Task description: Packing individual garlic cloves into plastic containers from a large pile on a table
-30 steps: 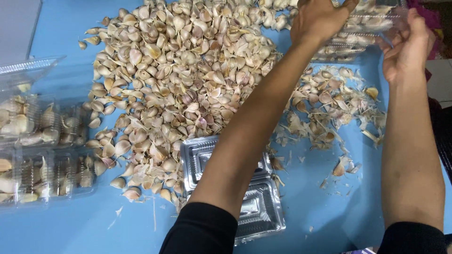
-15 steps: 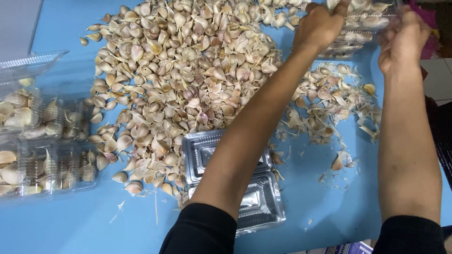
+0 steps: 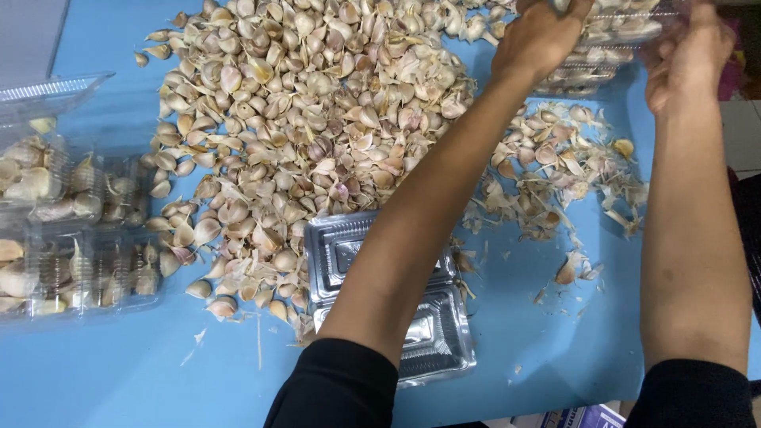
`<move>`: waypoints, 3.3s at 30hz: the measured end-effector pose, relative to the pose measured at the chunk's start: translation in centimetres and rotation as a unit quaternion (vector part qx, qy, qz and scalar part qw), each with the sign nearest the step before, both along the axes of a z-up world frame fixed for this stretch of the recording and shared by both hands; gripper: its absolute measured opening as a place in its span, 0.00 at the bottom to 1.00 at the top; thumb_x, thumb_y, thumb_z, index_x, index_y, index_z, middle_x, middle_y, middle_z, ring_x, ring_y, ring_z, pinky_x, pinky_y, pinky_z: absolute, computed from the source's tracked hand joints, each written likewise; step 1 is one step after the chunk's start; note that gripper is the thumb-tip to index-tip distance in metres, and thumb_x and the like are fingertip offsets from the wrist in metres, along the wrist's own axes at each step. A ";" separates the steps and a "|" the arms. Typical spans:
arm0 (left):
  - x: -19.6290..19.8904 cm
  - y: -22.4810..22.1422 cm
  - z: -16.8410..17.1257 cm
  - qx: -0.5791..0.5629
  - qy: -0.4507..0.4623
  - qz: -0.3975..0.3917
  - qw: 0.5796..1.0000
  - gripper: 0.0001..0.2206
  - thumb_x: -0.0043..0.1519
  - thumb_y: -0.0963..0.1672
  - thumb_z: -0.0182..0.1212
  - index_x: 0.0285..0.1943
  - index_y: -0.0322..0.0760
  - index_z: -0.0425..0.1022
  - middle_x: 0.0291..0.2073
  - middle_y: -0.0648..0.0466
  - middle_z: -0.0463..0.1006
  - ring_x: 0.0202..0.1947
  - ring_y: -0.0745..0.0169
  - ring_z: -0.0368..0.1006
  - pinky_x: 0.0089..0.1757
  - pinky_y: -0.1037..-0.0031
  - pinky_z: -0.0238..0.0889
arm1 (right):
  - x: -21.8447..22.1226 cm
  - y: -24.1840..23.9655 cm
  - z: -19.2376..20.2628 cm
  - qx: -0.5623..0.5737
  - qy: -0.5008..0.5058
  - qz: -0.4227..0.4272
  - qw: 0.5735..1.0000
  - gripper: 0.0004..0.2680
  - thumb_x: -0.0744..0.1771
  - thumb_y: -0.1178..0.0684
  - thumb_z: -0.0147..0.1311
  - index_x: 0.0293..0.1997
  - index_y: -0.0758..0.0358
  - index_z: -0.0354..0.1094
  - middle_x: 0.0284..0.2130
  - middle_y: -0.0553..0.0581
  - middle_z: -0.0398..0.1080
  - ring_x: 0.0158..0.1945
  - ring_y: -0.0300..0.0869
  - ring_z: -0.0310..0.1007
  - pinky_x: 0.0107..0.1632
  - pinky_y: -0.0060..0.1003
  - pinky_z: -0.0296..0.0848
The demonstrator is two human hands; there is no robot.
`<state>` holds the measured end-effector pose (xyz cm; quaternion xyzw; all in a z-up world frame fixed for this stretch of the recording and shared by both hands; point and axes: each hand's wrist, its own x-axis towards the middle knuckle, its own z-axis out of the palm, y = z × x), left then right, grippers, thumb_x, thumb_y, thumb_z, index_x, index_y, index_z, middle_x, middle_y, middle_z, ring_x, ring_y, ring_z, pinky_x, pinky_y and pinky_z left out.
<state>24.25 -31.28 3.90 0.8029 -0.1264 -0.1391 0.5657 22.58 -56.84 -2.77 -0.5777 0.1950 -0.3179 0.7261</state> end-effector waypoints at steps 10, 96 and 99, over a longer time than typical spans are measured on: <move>0.1 -0.3 0.2 -0.024 -0.017 0.013 0.999 0.52 0.46 0.64 0.19 0.72 0.30 0.64 0.62 0.33 0.75 0.60 0.33 0.74 0.51 0.48 0.67 | -2.7 3.0 4.0 -0.051 0.086 0.009 0.995 0.20 0.53 0.25 0.49 0.40 0.36 0.73 0.43 0.38 0.81 0.50 0.31 0.78 0.57 0.40 0.72; -12.8 37.8 -8.2 -0.017 -0.227 0.138 0.964 0.13 0.63 0.41 0.55 0.57 0.37 0.71 0.51 0.50 0.82 0.55 0.55 0.79 0.53 0.66 0.70 | 1.1 48.4 1.9 -0.720 0.241 0.362 0.541 0.33 0.67 0.29 0.55 0.73 0.65 0.51 0.71 0.70 0.45 0.73 0.68 0.44 0.67 0.67 0.54; -13.0 37.7 -8.2 -0.009 -0.226 0.143 0.964 0.13 0.63 0.41 0.56 0.57 0.38 0.71 0.52 0.50 0.82 0.55 0.53 0.78 0.53 0.64 0.69 | 1.9 48.8 0.6 -0.735 0.224 0.334 0.545 0.32 0.67 0.30 0.57 0.71 0.64 0.53 0.69 0.72 0.48 0.69 0.69 0.50 0.63 0.66 0.60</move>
